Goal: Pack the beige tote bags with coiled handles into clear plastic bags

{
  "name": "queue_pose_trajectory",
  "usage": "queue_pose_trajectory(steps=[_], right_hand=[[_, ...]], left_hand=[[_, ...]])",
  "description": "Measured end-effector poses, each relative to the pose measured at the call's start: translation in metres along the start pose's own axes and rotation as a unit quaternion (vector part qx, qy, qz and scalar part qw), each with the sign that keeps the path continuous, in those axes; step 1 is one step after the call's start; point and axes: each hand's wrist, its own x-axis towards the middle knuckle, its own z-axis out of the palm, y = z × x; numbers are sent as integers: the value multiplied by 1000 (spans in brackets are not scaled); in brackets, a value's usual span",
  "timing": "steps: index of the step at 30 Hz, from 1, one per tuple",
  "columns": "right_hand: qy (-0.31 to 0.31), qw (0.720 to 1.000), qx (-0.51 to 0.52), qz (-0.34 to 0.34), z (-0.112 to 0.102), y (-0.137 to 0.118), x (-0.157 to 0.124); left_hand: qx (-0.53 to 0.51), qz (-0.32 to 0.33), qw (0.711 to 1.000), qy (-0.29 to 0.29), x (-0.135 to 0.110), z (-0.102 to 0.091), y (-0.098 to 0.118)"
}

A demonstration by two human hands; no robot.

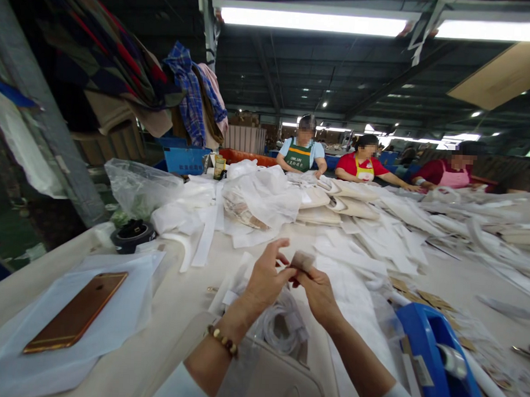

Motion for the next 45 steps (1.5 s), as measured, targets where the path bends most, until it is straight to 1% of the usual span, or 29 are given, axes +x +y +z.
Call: queue_pose_trajectory(steps=[1,2,5,8,11,14,17,19,21,23,24,26,29,32,34,35,37,39,40,42,44,45], right_hand=[[9,1000,13,7,0,2,0],[17,999,26,15,-1,3,1],[39,997,66,31,-6,7,4],[80,991,94,43,-14,11,13],[119,986,105,57,-24,21,26],[143,982,106,65,-29,30,33],[147,982,102,55,-24,27,27],[132,986,89,39,-16,18,16],[104,992,68,25,-7,8,5],[86,995,50,18,-2,2,0],[88,995,48,18,-1,1,0],[115,991,57,28,-6,5,8],[160,982,70,68,-19,22,25],[158,978,55,123,-29,37,28],[149,977,33,152,-33,40,20],[149,976,18,159,-34,38,13],[164,974,-13,155,-37,31,-8],[175,973,-63,133,-41,24,-37],[171,972,-98,125,-43,21,-54],[136,966,-171,137,-47,23,-92],[93,957,-209,177,-47,31,-128],[72,955,-207,198,-45,36,-143]], left_hand=[[29,-13,999,6,2,0,-9],[52,-18,998,-2,4,1,-17],[79,-23,994,-73,7,4,-37],[103,-41,986,-122,8,6,-47],[122,-54,981,-141,8,4,-53],[139,-57,977,-149,8,3,-57],[158,-55,974,-152,7,4,-58],[169,-50,972,-153,7,6,-58],[179,-44,971,-153,7,7,-58],[189,-39,969,-152,6,7,-58],[195,-37,969,-150,5,8,-58],[205,-38,968,-138,3,10,-57],[212,-41,969,-119,2,16,-55],[195,-45,973,-118,8,17,-50],[174,-40,978,-109,17,9,-43],[166,-35,981,-95,22,1,-39],[163,-30,985,-47,27,-21,-30],[171,-34,985,-6,22,-50,-23],[176,-39,984,3,15,-66,-23],[181,-65,981,-3,-6,-96,-26],[179,-122,976,-31,-35,-121,-35],[174,-158,971,-50,-49,-130,-41]])
